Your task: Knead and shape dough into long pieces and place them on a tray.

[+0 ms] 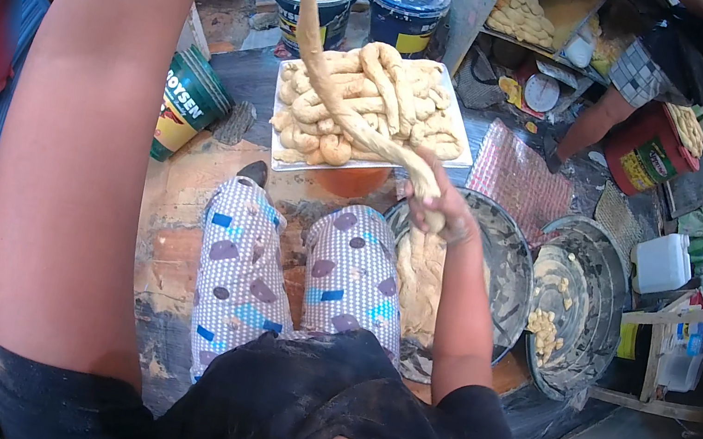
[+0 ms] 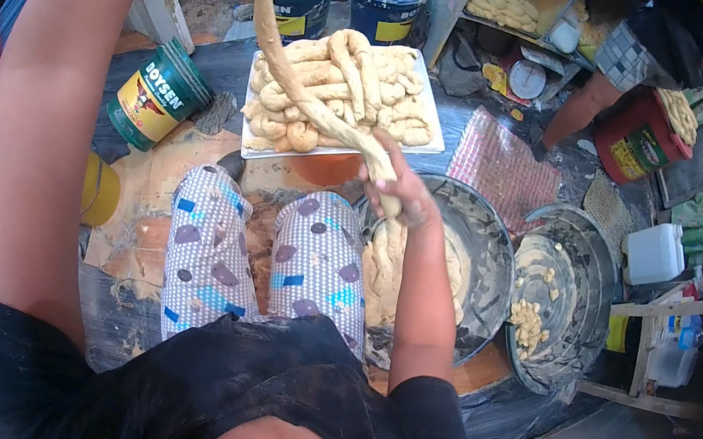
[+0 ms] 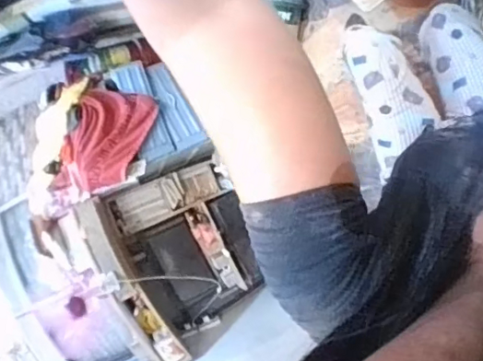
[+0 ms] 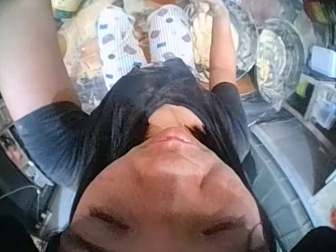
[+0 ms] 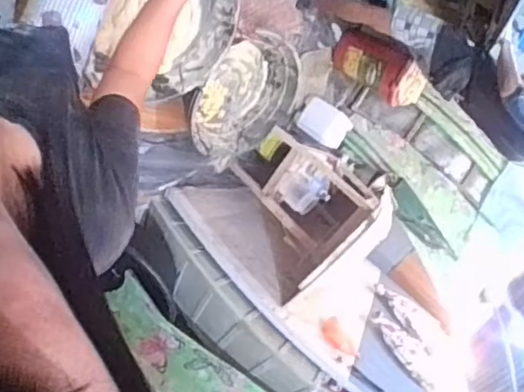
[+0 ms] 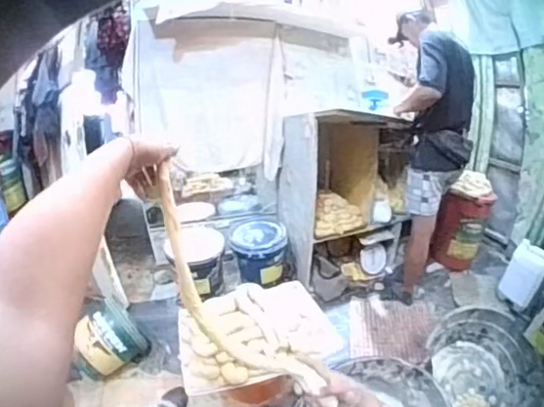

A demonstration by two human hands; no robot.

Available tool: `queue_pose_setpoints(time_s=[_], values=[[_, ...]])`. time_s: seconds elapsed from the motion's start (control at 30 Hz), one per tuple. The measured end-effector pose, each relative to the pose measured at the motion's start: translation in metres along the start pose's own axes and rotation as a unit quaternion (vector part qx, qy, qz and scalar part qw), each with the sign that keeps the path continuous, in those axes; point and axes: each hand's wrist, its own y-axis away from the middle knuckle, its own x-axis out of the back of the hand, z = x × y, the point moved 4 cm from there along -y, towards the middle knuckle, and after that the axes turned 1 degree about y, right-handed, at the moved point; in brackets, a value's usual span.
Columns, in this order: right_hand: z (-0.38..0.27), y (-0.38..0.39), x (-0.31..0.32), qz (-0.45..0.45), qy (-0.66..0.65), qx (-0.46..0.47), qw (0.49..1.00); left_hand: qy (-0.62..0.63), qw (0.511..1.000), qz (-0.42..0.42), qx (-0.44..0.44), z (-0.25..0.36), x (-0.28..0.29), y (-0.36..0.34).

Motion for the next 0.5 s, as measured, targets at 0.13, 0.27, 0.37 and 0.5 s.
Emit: queue_pose_setpoints(time_s=[0.13,0.27,0.37,0.5], values=[[-0.073,-0.079,-0.036,-0.051,0.137,-0.011,0.989,-0.006,1.000,0.017,-0.015,0.005,0.026,-0.007],[-0.094,-0.164,-0.051,0.022,0.182,0.028,0.983,-0.022,0.999,0.028,-0.027,0.010,0.051,0.001],[-0.081,-0.199,-0.036,0.111,0.261,0.020,0.959,-0.051,0.998,0.030,-0.022,0.006,0.071,0.021],[-0.024,-0.210,0.040,0.240,0.606,0.026,0.758,-0.150,0.986,-0.023,0.062,-0.057,0.102,0.100]])
